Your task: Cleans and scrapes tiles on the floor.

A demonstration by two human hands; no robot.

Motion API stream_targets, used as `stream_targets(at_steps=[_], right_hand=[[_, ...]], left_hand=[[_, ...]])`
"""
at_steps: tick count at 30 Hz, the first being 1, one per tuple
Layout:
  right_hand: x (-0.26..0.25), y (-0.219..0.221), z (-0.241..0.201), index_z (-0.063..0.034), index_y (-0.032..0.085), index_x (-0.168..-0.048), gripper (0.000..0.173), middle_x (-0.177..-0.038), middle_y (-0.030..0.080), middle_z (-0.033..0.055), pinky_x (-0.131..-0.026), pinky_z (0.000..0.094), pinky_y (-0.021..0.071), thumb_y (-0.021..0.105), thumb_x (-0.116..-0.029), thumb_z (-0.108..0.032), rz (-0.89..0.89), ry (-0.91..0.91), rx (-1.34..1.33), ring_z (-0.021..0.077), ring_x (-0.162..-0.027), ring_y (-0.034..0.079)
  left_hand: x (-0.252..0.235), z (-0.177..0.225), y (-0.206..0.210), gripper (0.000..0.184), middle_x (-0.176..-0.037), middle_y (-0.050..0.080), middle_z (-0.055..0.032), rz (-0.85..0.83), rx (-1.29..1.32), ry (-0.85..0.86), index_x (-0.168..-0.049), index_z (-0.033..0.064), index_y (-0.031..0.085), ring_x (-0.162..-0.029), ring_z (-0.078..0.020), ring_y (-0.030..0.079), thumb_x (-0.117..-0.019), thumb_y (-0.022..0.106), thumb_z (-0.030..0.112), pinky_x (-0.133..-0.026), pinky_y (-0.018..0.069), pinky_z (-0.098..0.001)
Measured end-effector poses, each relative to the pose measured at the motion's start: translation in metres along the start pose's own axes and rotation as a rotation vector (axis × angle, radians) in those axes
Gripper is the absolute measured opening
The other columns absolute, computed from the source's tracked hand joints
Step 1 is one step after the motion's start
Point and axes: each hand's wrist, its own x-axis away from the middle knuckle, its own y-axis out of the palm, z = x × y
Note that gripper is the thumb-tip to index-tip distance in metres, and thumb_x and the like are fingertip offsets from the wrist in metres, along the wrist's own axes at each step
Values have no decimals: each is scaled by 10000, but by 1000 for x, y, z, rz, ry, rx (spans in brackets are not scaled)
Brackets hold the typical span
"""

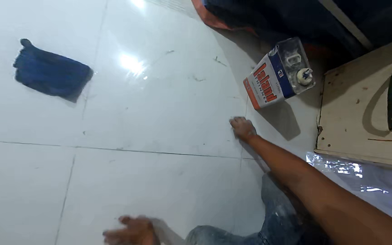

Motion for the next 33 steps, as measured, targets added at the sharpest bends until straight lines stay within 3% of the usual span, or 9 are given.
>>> stream_targets(at_steps=[2, 4, 7, 8, 11, 15, 20, 27, 33], right_hand=[[-57, -26, 4, -151, 612, -1415, 375, -1428, 595, 183, -1013, 639, 462, 483, -1067, -212, 69, 18, 11, 417, -1342, 533], [-86, -44, 2, -167, 597, -1425, 378, -1432, 588, 170, -1020, 626, 460, 482, -1067, -205, 75, 60, 16, 405, -1340, 530], [-26, -12, 5, -151, 639, -1336, 321, -1369, 615, 167, -954, 601, 519, 534, -1039, -211, 120, 15, 65, 397, -1303, 555], [-8, -7, 12, -155, 627, -1370, 352, -1428, 584, 157, -998, 596, 499, 545, -1033, -213, 75, 23, 67, 387, -1352, 521], [16, -9, 33, -130, 608, -1421, 422, -1487, 561, 144, -1065, 585, 452, 560, -1002, -124, -4, 84, 21, 367, -1390, 508], [-46, -69, 18, -20, 594, -1408, 416, -1391, 624, 195, -1092, 499, 481, 494, -1005, 9, 219, 219, -372, 331, -1281, 612], [-113, -103, 52, -85, 544, -1459, 468, -1429, 597, 152, -1094, 455, 481, 538, -994, -32, 370, 361, -852, 246, -1306, 583], [-103, -101, 113, -86, 534, -1460, 546, -1429, 583, 124, -1024, 399, 532, 582, -924, 12, 403, 385, -1134, 188, -1257, 595], [-67, -108, 174, -110, 522, -1456, 519, -1322, 630, 126, -917, 417, 579, 593, -951, -8, 519, 646, -1201, 204, -1107, 658]], left_hand=[[16, 73, 16, 735, -1642, 164, -337, -31, 75, 144, -1608, -38, 171, -1533, -488, 173, -1099, 333, 467, -1224, 221, -596], [25, 139, 42, 739, -1656, 147, -317, -50, 85, 88, -1624, 24, 193, -1535, -495, 154, -1090, 325, 518, -1200, 205, -651], [30, 174, 75, 869, -1674, 48, -308, 1, -42, -49, -1652, 103, 128, -1534, -530, 73, -1025, 355, 660, -1143, 132, -767], [29, 183, 83, 900, -1671, 56, -314, 25, -73, -64, -1652, 101, 126, -1531, -533, 84, -1008, 369, 681, -1137, 145, -769], [29, 181, 85, 895, -1662, 56, -332, 31, -138, -87, -1646, 73, 131, -1532, -533, 81, -1016, 383, 656, -1153, 137, -751], [28, 188, 83, 859, -1670, 52, -316, 17, -158, -111, -1645, 71, 138, -1538, -525, 81, -1032, 367, 626, -1162, 136, -746], [29, 191, 84, 839, -1672, 54, -310, 16, -187, -120, -1647, 71, 119, -1533, -525, 107, -1043, 331, 614, -1150, 172, -749], [30, 190, 85, 816, -1676, 71, -298, 16, -209, -122, -1652, 101, 122, -1535, -513, 123, -1047, 315, 615, -1139, 191, -751], [33, 194, 83, 802, -1671, 65, -311, 15, -220, -126, -1651, 90, 120, -1529, -523, 133, -1059, 311, 596, -1129, 219, -748]])
